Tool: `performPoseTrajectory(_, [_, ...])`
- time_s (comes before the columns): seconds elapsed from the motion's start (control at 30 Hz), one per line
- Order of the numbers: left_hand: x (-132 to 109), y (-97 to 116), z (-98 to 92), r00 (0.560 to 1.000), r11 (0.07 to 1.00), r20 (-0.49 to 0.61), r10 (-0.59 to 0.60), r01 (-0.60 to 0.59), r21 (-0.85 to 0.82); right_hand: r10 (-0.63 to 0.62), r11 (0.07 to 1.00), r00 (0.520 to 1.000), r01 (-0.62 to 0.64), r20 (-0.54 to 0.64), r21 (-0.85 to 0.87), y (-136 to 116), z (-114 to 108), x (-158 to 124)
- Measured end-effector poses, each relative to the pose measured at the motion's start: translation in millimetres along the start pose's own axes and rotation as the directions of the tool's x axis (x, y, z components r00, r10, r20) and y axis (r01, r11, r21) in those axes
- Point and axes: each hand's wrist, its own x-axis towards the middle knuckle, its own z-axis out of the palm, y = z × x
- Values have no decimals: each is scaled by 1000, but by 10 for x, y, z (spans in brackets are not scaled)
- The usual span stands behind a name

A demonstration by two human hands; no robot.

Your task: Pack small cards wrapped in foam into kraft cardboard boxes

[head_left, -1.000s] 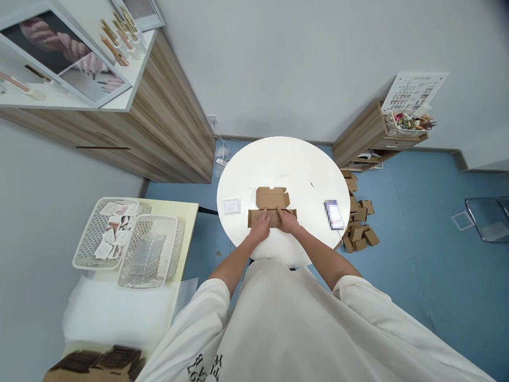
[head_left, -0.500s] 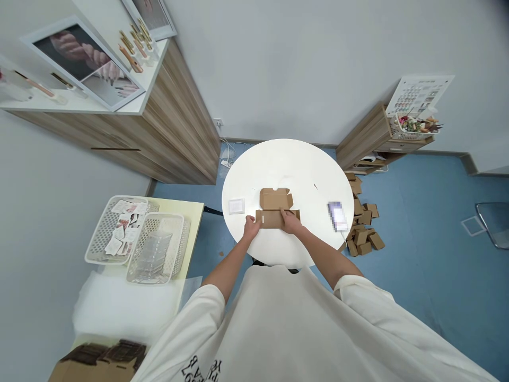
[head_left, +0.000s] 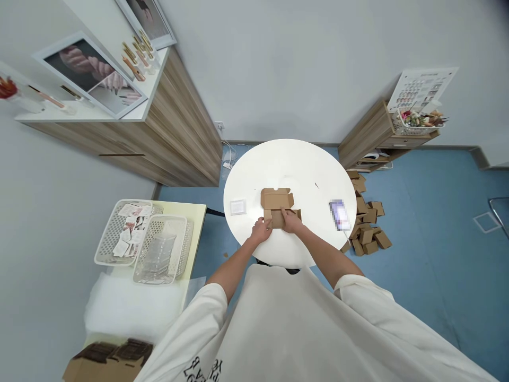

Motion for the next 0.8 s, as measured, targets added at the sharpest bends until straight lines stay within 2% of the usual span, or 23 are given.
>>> performPoseTrajectory(0.2, [-31, 38, -26, 996, 962, -23, 87, -78, 261, 14, 1000, 1000, -14, 15, 7, -6, -1, -2])
performPoseTrajectory(0.33, [4, 65, 1, 990, 927, -47, 133, -108, 359, 17, 1000, 1000, -18, 10, 19, -4, 5, -24])
performPoseTrajectory(0.73, [77, 157, 13, 997, 924, -27, 73, -57, 379, 30, 998, 999, -30, 12, 53, -20, 7, -36])
performPoseTrajectory(0.8, [58, 176, 11, 997, 926, -55, 58, -33, 376, 31, 998, 999, -32, 12, 57, -23, 9, -48])
